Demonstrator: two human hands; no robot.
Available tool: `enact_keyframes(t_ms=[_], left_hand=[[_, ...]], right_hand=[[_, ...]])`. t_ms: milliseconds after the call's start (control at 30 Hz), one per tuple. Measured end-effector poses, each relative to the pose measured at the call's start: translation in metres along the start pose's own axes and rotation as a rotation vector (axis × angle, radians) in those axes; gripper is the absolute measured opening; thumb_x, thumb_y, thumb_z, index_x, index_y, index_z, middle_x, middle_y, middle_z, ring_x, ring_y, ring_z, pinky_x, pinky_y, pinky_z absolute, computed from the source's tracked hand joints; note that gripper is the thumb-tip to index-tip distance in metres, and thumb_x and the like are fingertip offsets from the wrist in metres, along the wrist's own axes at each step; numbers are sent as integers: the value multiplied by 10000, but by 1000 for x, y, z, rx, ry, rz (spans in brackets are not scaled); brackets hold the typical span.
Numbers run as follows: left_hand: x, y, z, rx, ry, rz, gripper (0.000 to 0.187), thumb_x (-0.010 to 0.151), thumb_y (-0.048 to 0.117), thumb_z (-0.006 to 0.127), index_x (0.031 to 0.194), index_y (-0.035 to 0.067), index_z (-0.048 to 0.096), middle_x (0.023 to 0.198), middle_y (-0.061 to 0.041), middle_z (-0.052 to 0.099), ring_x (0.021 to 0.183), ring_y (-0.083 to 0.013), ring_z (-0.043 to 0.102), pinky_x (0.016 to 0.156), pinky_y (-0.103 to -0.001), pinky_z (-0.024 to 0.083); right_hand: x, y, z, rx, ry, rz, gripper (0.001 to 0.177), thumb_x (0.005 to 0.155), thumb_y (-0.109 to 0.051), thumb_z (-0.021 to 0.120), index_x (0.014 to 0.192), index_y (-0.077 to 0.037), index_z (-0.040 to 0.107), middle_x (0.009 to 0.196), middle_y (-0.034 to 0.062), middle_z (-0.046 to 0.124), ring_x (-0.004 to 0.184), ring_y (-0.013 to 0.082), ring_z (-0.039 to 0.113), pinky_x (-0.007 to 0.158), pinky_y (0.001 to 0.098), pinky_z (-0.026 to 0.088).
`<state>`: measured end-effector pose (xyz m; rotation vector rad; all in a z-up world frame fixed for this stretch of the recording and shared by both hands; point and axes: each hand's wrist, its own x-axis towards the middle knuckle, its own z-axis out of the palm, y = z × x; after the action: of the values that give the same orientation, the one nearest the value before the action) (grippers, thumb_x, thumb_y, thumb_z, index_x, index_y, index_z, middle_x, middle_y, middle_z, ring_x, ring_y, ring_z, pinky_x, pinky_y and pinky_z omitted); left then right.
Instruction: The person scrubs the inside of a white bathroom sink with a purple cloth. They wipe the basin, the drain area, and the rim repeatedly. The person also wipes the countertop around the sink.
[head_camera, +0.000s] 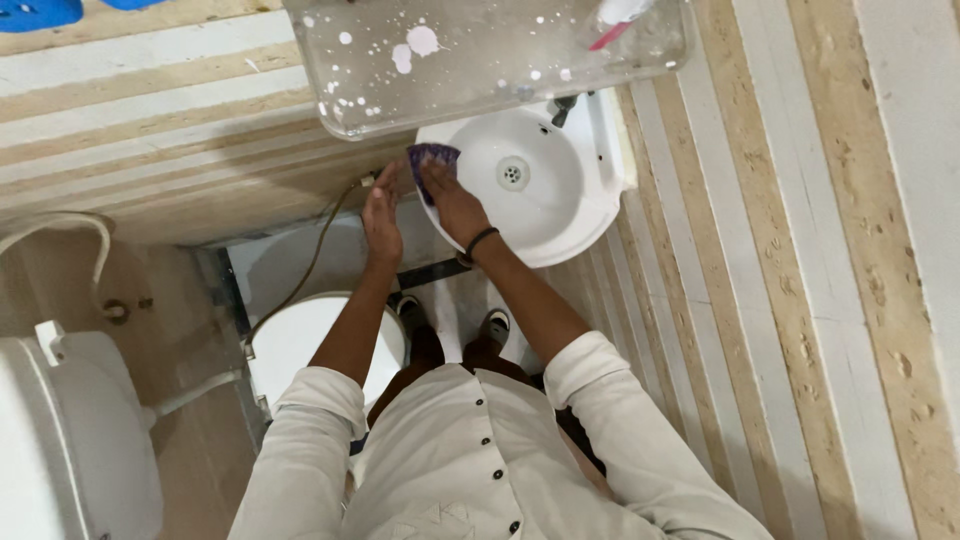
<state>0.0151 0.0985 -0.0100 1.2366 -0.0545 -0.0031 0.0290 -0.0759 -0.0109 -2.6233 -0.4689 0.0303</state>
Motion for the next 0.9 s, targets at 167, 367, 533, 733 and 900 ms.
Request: enact_keyframes(t_ms=[167, 367, 533, 733, 900], left_hand=[[15, -7, -10, -5, -22, 26, 707, 1118, 523, 312, 1564, -17, 412, 1627, -218, 423, 1560, -349, 328, 1302, -481, 184], [26, -11, -16, -24, -28, 24, 703, 1121, 521, 329, 1560, -21, 416, 1631, -219, 418, 1563, -351, 327, 1306, -487, 187], [27, -4, -12, -10, -34, 7, 733, 1107, 553, 327, 1554, -20, 422, 1618, -219, 438, 1552, -350, 345, 1291, -494, 201], [21, 0, -15, 18, -32, 5, 771, 1096, 598, 327, 1563, -10, 414, 1624, -217, 433, 1554, -354, 354, 1297, -504, 218], [12, 1, -19, 20, -22, 8, 796, 1089, 619, 336, 1566, -15, 408, 1625, -218, 422, 1541, -357, 360, 1292, -501, 242]], right_hand=[[39, 22, 7, -83, 16, 52, 718, 909, 45, 441, 1602, -111, 333, 1657, 177, 333, 1492, 333, 385, 1100, 399, 486], [66, 37, -2, -39, 61, 135, 559, 951, -21, 499, 1500, -123, 478, 1509, 159, 512, 1309, 353, 569, 969, 446, 564], [69, 21, -25, 26, -20, 238, 579, 894, 46, 519, 1449, -121, 517, 1466, 156, 538, 1166, 384, 635, 878, 480, 574], [48, 1, -8, 54, 23, 127, 867, 769, 151, 515, 1586, -100, 368, 1624, 191, 324, 1359, 368, 496, 891, 433, 570], [18, -18, 0, 37, -13, 137, 906, 786, 156, 538, 1619, -149, 356, 1651, 88, 359, 1472, 271, 432, 995, 372, 564]])
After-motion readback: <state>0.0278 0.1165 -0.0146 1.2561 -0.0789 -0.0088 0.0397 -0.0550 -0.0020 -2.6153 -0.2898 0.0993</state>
